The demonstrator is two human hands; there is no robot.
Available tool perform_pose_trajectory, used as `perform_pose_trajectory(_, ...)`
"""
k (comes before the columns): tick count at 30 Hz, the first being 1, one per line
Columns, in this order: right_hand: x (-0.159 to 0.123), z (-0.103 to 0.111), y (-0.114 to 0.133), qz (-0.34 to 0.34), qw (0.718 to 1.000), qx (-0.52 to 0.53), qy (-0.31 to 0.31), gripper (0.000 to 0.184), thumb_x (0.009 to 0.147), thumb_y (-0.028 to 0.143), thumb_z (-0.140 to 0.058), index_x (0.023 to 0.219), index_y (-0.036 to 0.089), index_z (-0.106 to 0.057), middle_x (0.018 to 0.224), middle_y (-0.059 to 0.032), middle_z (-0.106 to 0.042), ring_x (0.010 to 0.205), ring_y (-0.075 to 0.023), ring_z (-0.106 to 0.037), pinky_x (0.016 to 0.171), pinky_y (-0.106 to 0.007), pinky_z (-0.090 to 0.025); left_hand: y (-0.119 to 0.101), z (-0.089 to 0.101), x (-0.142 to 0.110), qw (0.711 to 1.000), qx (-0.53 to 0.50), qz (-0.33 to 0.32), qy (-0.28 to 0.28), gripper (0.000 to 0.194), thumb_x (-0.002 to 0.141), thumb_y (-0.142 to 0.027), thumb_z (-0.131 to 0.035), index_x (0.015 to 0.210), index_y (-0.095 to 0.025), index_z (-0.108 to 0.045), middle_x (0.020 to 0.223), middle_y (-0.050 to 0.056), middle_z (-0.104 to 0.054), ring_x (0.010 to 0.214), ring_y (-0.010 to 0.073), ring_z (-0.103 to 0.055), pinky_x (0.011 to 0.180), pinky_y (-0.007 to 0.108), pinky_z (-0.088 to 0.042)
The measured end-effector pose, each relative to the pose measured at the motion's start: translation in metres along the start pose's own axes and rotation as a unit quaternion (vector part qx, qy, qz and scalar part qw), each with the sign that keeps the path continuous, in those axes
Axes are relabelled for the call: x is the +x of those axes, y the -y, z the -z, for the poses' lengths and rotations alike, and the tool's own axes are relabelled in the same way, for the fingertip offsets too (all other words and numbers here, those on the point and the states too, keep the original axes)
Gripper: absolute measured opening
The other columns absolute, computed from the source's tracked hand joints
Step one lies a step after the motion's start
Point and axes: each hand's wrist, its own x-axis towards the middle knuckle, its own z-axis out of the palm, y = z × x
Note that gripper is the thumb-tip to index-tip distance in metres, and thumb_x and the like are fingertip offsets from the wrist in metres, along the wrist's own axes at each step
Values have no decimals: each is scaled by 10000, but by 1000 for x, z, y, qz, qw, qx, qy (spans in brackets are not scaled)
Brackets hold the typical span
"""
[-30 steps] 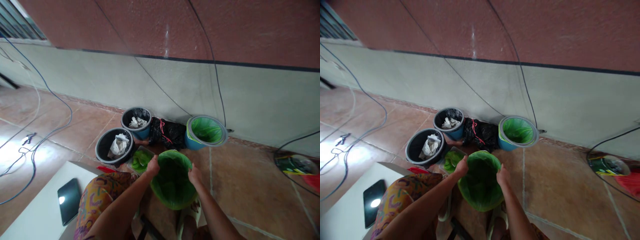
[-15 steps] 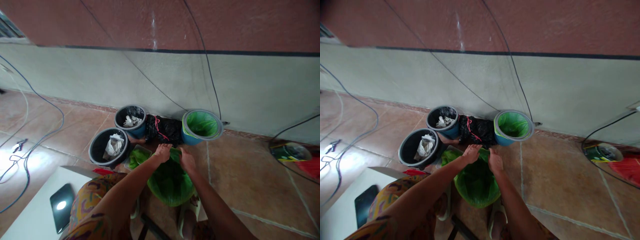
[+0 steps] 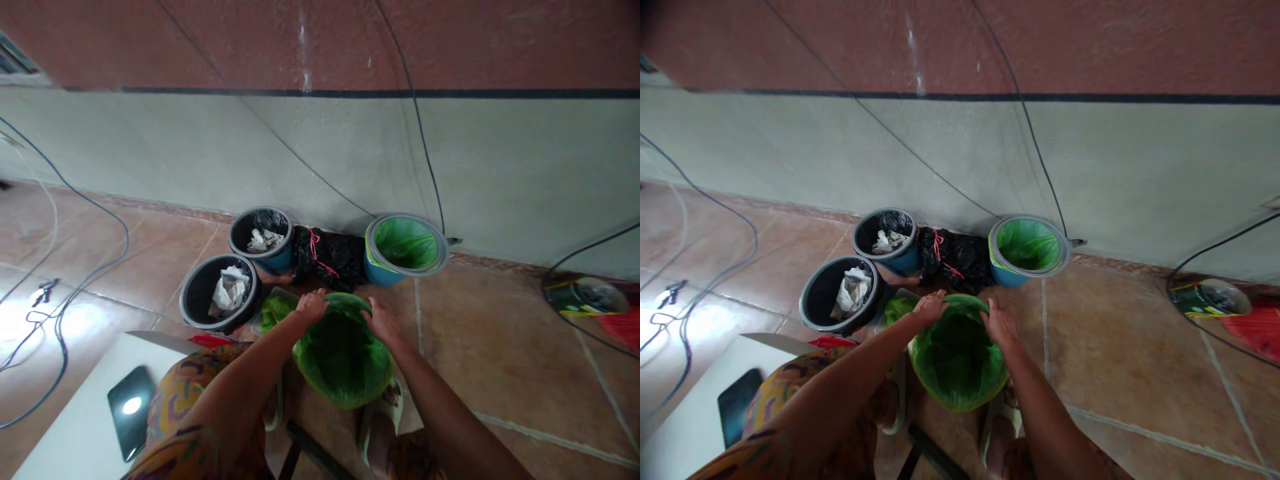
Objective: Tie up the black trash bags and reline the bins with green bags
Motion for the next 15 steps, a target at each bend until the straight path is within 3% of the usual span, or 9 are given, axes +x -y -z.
perform_pose_trajectory(3,-23,0,-8,-38,992,46,-107,632,899,415,-458,1412,59,-356,1348,-230,-532,1231,-302,-528,988,-379,-405,10,9,-28,998,-7,40,-53,453,869,-356,-575,1270,-160,-498,1287,183,-579,1225,290,-540,1046,384,-379)
perform_pose_trajectory(6,-56,-18,-15,-138,973,77,-168,662,892,448,-428,1385,10,-373,1353,-259,-516,1241,-335,-515,997,-401,-402,25,-2,-62,986,-81,116,-90,524,885,-374,-545,1333,-124,-438,1343,209,-539,1266,297,-510,1038,372,-384)
perform_pose_trajectory(10,-87,-56,-13,-213,966,85,-120,538,880,281,-394,1336,-2,-419,1191,-255,-613,1110,-313,-605,939,-371,-425,39,-37,-88,968,-184,160,-58,536,864,-239,-544,1363,-116,-391,1215,193,-626,1149,270,-601,943,341,-443)
perform_pose_trajectory(15,-87,-74,-9,-237,954,130,-133,514,842,212,-346,1286,-30,-436,1105,-266,-634,999,-316,-641,890,-386,-445,45,-61,-82,938,-289,165,-95,399,801,-76,-510,1193,-147,-532,1060,118,-679,1045,216,-635,907,310,-464)
